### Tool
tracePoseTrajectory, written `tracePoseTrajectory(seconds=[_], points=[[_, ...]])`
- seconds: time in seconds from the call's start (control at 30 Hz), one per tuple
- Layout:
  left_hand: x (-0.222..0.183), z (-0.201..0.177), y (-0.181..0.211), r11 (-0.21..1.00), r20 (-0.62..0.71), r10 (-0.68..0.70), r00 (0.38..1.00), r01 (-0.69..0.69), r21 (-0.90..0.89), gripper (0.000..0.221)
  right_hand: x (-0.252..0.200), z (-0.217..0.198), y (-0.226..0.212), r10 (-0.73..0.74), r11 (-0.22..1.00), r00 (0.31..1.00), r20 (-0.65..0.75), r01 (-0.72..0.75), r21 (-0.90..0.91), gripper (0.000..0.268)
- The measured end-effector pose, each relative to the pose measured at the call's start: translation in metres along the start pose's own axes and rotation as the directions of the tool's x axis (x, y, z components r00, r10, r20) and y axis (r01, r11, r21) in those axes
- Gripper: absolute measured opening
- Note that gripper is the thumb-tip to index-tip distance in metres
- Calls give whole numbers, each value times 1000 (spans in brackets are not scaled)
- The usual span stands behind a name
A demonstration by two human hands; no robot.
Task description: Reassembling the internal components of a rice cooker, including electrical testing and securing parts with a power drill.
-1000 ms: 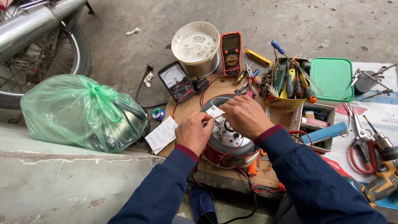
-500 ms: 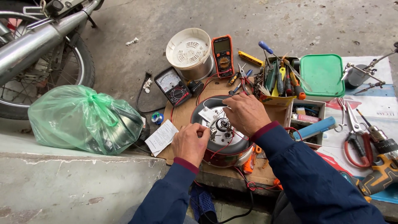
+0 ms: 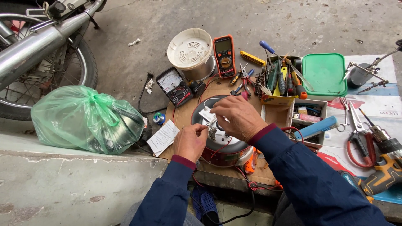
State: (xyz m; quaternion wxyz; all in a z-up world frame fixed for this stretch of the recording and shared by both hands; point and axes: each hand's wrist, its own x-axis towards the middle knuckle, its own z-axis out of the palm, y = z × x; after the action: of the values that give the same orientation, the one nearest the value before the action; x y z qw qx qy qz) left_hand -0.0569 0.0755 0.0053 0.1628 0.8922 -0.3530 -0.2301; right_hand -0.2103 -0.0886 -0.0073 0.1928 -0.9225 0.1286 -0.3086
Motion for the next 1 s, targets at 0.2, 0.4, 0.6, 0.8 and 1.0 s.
tracePoseTrajectory(seconds=[0.2, 0.4, 0.6, 0.8, 1.0], points=[[-1, -4, -1, 997, 14, 31, 999, -30, -65, 26, -20, 40, 21, 37, 985, 981, 190, -4, -172, 13], [1, 0, -7, 994, 3, -33, 999, 33, -103, 24, -27, 55, 32, 101, 982, 954, 281, -51, -180, 18], [6, 4, -6, 991, 52, -50, 997, 57, -122, 25, -25, 56, 34, 134, 983, 945, 300, -87, -164, 17], [6, 7, -4, 997, 71, -19, 997, 25, -77, 24, -25, 54, 33, 153, 982, 937, 315, -107, -159, 17], [2, 5, 1, 997, 38, -16, 999, 19, -74, 24, -25, 50, 30, 147, 980, 937, 318, -95, -175, 17]])
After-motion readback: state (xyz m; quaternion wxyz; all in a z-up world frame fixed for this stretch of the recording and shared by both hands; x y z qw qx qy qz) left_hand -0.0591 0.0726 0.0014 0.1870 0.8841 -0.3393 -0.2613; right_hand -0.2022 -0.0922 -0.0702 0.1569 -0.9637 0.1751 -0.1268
